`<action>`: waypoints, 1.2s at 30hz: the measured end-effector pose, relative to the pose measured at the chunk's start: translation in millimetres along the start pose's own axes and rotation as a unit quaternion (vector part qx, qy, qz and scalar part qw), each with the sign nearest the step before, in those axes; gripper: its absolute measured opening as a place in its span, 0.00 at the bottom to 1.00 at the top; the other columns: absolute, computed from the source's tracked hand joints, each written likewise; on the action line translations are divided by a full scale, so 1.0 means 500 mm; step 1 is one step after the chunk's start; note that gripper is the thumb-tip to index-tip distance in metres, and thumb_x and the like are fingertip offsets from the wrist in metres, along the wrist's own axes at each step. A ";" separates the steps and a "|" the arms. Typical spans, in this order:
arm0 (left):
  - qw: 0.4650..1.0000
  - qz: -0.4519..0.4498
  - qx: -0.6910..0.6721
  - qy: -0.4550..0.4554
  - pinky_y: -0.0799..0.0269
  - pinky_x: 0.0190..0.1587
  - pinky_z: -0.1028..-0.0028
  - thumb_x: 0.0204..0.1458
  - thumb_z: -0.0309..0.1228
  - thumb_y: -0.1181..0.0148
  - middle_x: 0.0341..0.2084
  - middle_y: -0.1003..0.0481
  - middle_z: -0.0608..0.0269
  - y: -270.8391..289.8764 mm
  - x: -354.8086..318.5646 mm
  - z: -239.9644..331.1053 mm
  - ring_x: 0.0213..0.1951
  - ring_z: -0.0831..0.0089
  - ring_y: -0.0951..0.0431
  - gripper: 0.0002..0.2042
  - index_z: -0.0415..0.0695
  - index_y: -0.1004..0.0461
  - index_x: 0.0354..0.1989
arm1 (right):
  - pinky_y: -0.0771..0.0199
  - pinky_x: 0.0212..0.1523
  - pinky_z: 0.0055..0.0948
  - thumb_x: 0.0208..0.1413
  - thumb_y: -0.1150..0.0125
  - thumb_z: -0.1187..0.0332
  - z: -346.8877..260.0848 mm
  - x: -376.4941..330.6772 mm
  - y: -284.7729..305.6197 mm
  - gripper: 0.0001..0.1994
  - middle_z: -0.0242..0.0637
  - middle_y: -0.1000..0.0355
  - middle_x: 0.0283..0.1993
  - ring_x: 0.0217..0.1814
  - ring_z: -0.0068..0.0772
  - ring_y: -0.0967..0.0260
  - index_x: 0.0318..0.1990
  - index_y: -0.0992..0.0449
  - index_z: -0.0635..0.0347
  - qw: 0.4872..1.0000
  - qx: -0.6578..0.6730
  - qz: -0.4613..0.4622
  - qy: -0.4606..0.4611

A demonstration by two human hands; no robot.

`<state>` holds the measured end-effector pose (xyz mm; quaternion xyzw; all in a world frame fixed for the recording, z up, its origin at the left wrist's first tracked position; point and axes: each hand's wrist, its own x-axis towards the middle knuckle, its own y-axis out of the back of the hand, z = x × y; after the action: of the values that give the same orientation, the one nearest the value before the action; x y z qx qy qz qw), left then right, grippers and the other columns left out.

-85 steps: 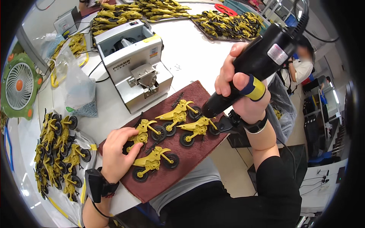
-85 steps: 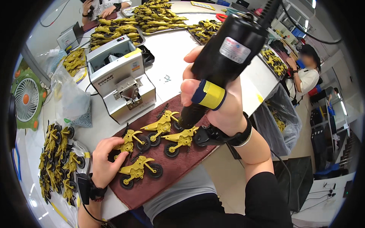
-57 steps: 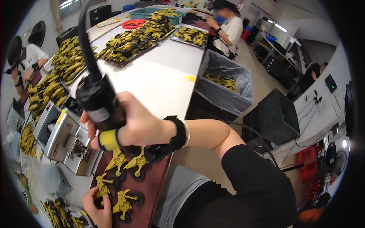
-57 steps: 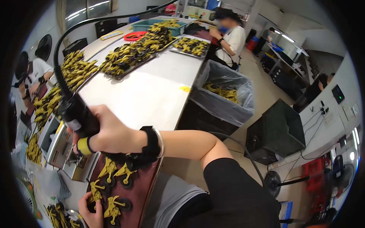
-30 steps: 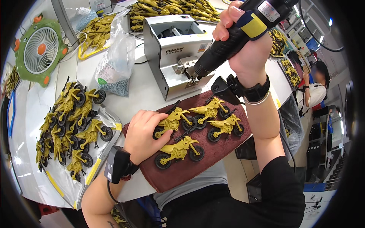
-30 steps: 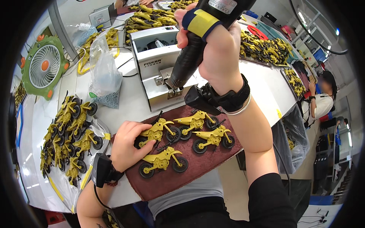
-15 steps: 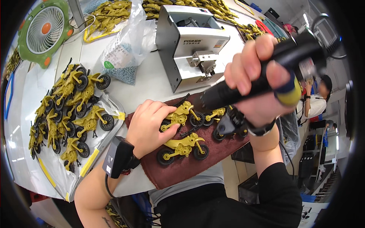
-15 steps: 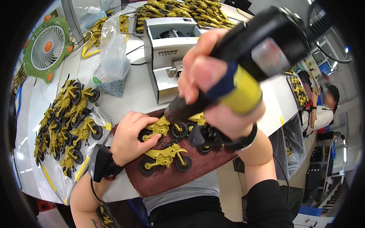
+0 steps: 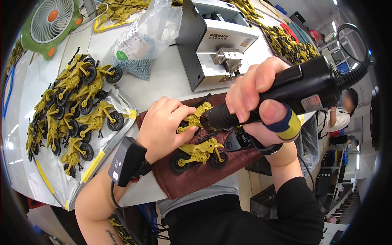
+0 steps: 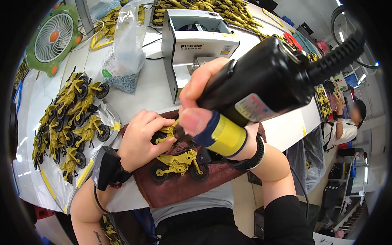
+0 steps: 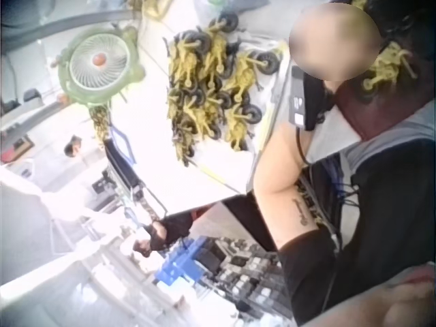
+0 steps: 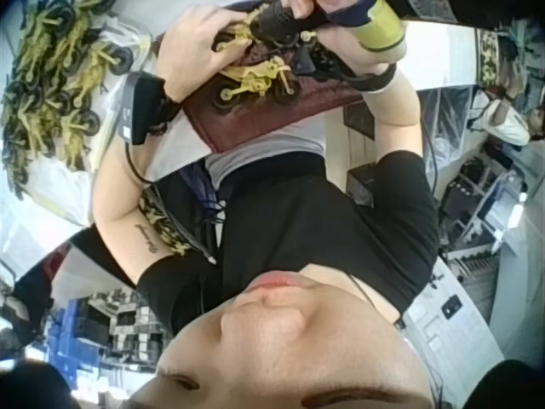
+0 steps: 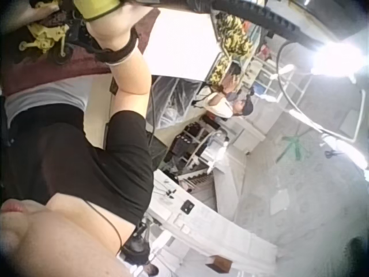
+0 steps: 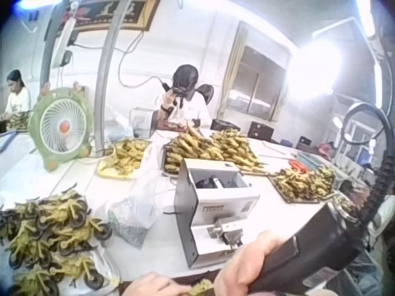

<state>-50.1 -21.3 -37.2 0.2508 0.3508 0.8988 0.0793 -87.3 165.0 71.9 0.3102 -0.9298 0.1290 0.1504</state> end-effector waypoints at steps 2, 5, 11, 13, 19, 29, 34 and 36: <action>1.000 -0.007 0.011 0.002 0.36 0.41 0.65 0.38 0.33 0.36 0.28 0.31 0.62 0.002 0.001 -0.002 0.36 0.62 0.32 0.15 0.43 0.26 0.36 | 0.33 0.37 0.18 0.45 0.37 0.76 0.002 -0.001 0.001 0.14 0.32 0.33 0.31 0.33 0.19 0.34 0.38 0.35 0.60 0.999 -0.022 -0.026 -0.001; 1.000 -0.012 0.012 0.006 0.36 0.41 0.66 0.38 0.33 0.36 0.28 0.31 0.61 0.004 0.000 0.001 0.36 0.61 0.32 0.15 0.43 0.26 0.37 | 0.36 0.28 0.25 0.42 0.29 0.62 -0.002 -0.006 -0.033 0.19 0.28 0.36 0.24 0.22 0.24 0.37 0.33 0.37 0.52 0.996 -0.083 0.029 -0.018; 1.000 -0.008 0.008 -0.010 0.36 0.41 0.66 0.38 0.32 0.35 0.29 0.32 0.61 0.003 0.001 -0.002 0.35 0.61 0.33 0.15 0.43 0.26 0.37 | 0.35 0.29 0.27 0.41 0.28 0.63 -0.006 -0.017 -0.022 0.19 0.29 0.35 0.24 0.22 0.25 0.36 0.32 0.37 0.52 0.983 -0.167 -0.069 0.003; 1.000 -0.011 0.010 -0.001 0.36 0.41 0.66 0.38 0.32 0.35 0.29 0.32 0.61 0.003 -0.005 -0.001 0.35 0.62 0.33 0.15 0.43 0.26 0.37 | 0.36 0.28 0.28 0.41 0.28 0.61 -0.010 -0.016 -0.019 0.19 0.29 0.35 0.24 0.22 0.26 0.36 0.32 0.36 0.53 0.991 -0.125 -0.040 -0.033; 1.000 -0.006 0.004 -0.008 0.37 0.40 0.69 0.38 0.32 0.35 0.27 0.34 0.61 0.002 0.005 0.011 0.34 0.63 0.34 0.16 0.41 0.25 0.37 | 0.43 0.31 0.27 0.48 0.46 0.67 -0.133 0.021 0.064 0.09 0.30 0.42 0.27 0.23 0.23 0.43 0.33 0.39 0.58 0.981 0.071 0.021 0.179; 1.000 -0.010 0.000 0.013 0.37 0.39 0.69 0.37 0.30 0.34 0.26 0.33 0.63 0.004 0.004 0.003 0.34 0.64 0.34 0.15 0.43 0.24 0.37 | 0.42 0.34 0.29 0.51 0.48 0.67 -0.065 0.110 0.150 0.08 0.31 0.40 0.28 0.25 0.25 0.43 0.36 0.36 0.59 0.985 0.013 0.078 0.153; 1.000 -0.007 0.008 0.005 0.37 0.38 0.69 0.37 0.30 0.34 0.26 0.33 0.63 0.004 0.005 0.003 0.34 0.64 0.34 0.15 0.43 0.24 0.37 | 0.42 0.33 0.27 0.50 0.48 0.67 -0.046 0.119 0.144 0.07 0.31 0.40 0.26 0.24 0.24 0.43 0.35 0.36 0.58 0.986 0.010 0.079 0.146; 1.000 -0.004 0.007 0.001 0.37 0.38 0.69 0.37 0.30 0.35 0.26 0.33 0.63 0.004 0.004 0.004 0.34 0.64 0.34 0.14 0.43 0.24 0.36 | 0.42 0.33 0.27 0.50 0.48 0.67 -0.043 0.120 0.144 0.07 0.31 0.40 0.26 0.24 0.24 0.43 0.34 0.36 0.58 0.987 0.003 0.075 0.145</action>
<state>-50.9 -20.9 -33.8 0.2494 0.3585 0.8960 0.0807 -173.2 195.9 102.8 0.2181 -0.9185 0.1858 0.2724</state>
